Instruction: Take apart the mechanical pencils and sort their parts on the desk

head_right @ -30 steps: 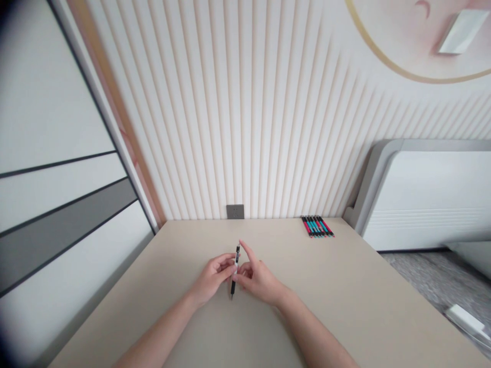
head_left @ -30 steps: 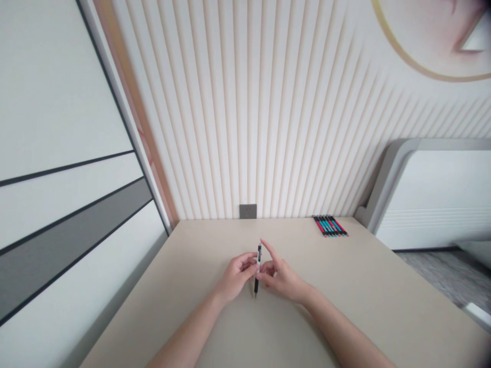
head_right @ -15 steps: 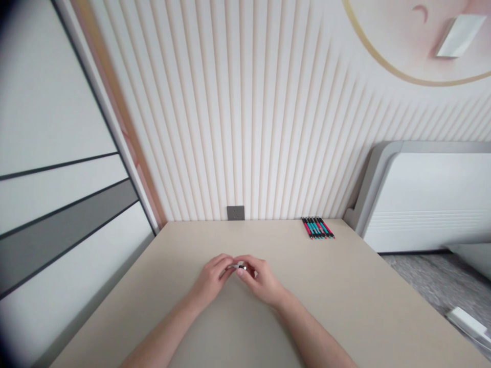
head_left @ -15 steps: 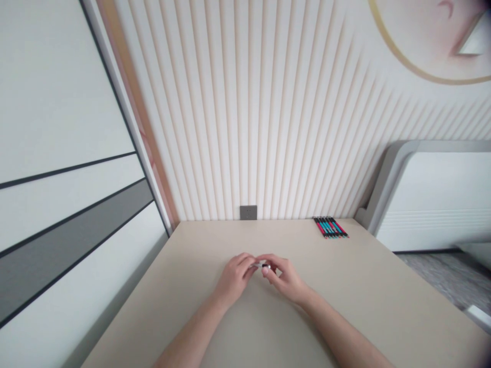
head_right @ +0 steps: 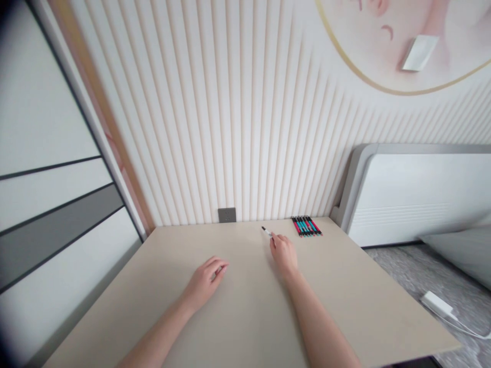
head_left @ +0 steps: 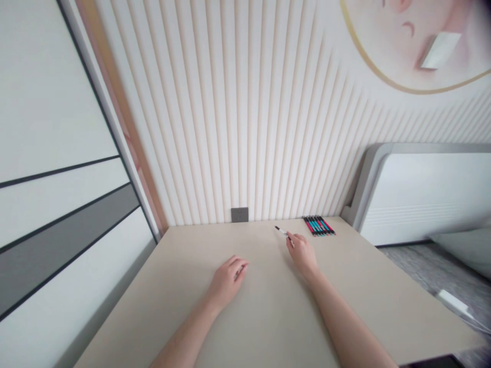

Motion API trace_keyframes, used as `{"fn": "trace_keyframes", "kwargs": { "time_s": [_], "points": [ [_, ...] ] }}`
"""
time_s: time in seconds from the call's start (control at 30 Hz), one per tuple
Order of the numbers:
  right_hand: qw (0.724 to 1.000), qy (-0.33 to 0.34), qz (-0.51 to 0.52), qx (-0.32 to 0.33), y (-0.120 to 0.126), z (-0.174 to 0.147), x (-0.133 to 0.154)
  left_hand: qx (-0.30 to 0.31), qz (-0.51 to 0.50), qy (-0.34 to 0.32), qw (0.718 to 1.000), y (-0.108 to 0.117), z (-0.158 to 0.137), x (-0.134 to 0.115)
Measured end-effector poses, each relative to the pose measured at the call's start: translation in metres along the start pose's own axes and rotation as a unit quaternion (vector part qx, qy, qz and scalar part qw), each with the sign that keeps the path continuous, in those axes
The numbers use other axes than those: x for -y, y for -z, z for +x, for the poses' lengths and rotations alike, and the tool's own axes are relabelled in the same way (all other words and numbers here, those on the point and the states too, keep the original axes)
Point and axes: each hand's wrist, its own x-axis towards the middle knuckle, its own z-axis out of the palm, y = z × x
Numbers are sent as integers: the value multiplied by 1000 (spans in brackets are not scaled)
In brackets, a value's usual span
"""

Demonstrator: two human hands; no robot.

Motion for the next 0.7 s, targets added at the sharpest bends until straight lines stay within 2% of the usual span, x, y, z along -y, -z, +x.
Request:
{"fn": "trace_keyframes", "kwargs": {
  "time_s": [0.07,0.17,0.27,0.43,0.7],
  "points": [
    [996,-84,-40,14,0,9,-21,14,2,7,1000,0,0,0],
    [988,-141,-60,7,-1,15,-39,30,8,14,999,0,-1,2],
    [981,-179,-77,-4,-4,18,-42,37,12,20,999,0,-1,5],
    [972,-215,-95,-19,-8,27,-42,45,15,22,999,0,-2,8],
    [967,-230,-103,-26,-8,41,-46,45,13,18,999,-4,-3,14]
  ]
}}
